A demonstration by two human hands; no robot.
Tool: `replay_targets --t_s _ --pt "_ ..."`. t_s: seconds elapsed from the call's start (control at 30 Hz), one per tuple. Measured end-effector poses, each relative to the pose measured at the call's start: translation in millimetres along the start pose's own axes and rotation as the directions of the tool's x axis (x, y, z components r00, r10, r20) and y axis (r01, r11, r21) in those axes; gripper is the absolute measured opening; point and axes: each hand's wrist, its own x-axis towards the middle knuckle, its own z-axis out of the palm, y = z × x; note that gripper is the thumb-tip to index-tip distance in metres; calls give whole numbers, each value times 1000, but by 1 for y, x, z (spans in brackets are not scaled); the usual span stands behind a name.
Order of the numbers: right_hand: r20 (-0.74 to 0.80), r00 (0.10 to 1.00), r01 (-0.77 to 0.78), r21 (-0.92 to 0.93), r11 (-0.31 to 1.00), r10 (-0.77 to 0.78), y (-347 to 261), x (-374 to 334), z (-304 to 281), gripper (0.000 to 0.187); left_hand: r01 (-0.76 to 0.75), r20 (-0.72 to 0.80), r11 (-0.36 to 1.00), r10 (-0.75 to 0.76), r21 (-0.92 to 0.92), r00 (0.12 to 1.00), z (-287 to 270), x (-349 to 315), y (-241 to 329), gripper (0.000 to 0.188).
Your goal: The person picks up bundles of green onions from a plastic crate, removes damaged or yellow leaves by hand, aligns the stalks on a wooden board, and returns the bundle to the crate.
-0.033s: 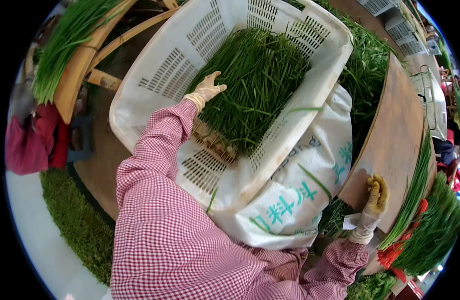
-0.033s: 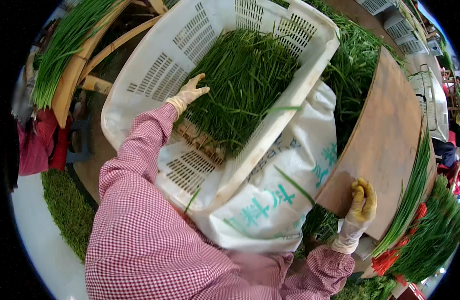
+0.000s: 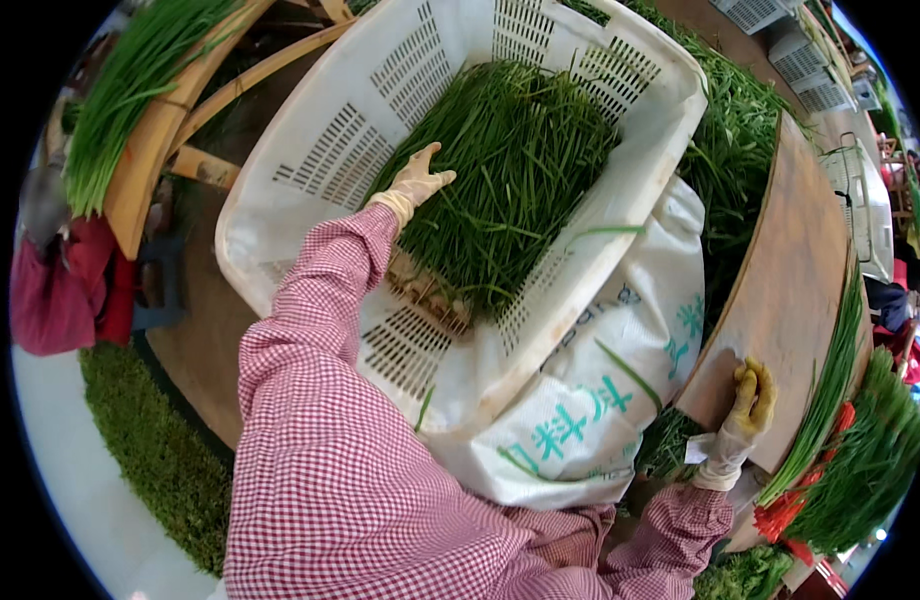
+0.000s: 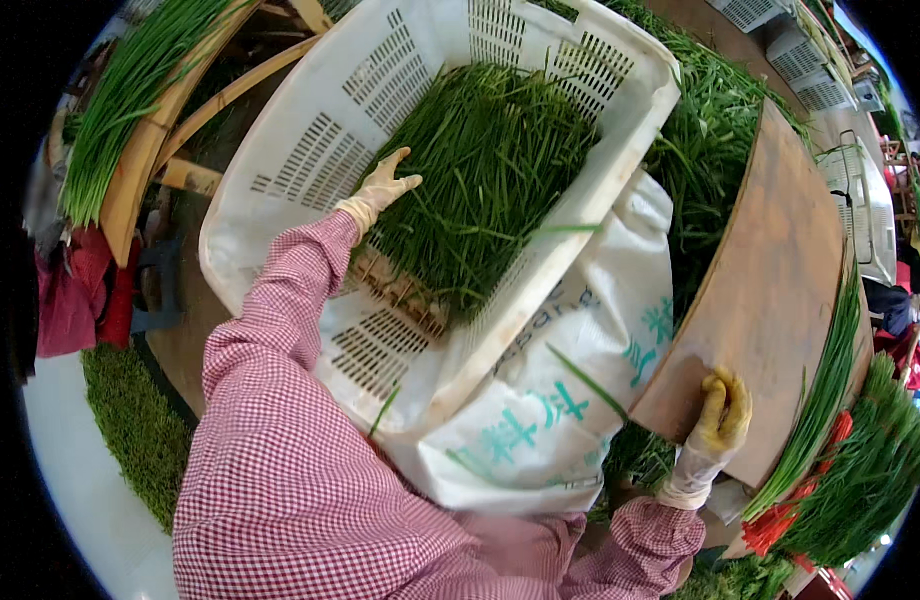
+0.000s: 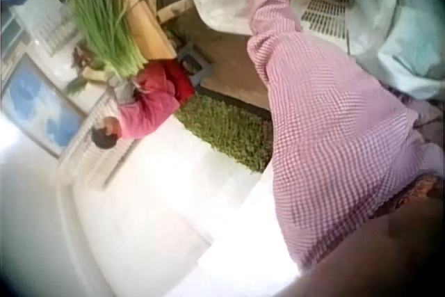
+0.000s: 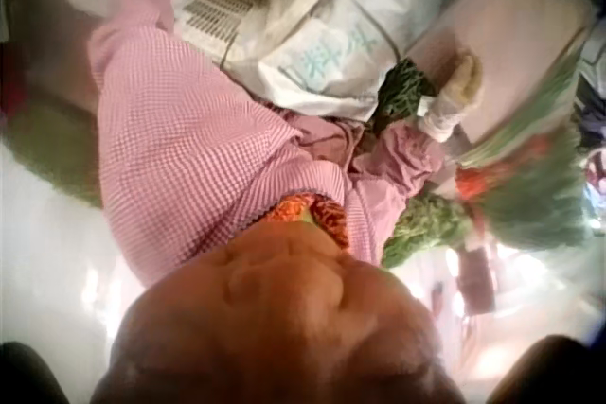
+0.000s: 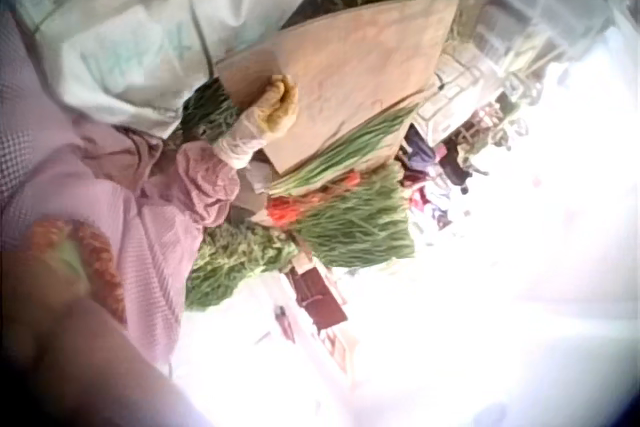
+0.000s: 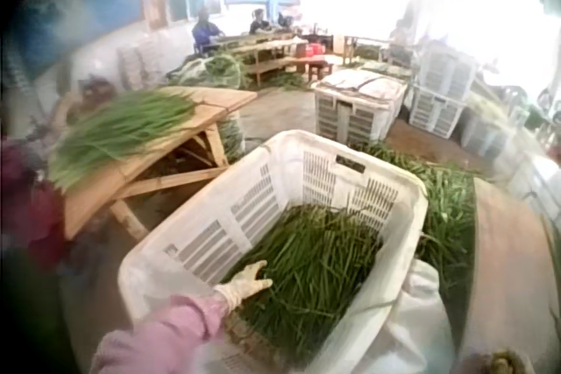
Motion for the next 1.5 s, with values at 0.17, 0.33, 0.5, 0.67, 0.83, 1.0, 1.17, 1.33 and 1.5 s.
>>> replay_targets --t_s 0.17,0.33,0.5,0.67,0.83,1.0,1.17,1.33,1.5 --pt "-120 993 5 -98 995 -16 3 -7 4 13 8 -191 999 -14 -34 982 28 59 27 76" --pt "-104 994 -47 -184 982 28 9 -10 1 13 8 -321 999 6 43 947 44 112 33 83" --pt "-153 988 -31 -180 983 3 12 -14 -6 14 130 -313 977 -72 170 947 42 155 31 97" --pt "-102 980 -176 -46 983 170 20 -20 -24 26 197 -153 979 -186 58 971 54 173 0 103" --pt "-215 960 -210 -120 970 181 16 -22 -17 21 210 -253 962 -161 177 954 57 175 0 102" --pt "-347 896 -328 -95 940 277 -12 -9 12 19 339 -141 940 -330 43 933 59 171 20 102" --pt "-300 925 -275 -107 956 232 -16 -7 14 18 179 -203 984 -171 19 964 80 158 28 107" --pt "-283 934 -253 -100 962 216 -18 -6 15 18 185 -236 976 -154 115 960 92 167 17 115" --pt "-308 924 -259 -69 963 226 -9 -12 10 17 312 2 942 -314 -124 949 71 161 45 112"
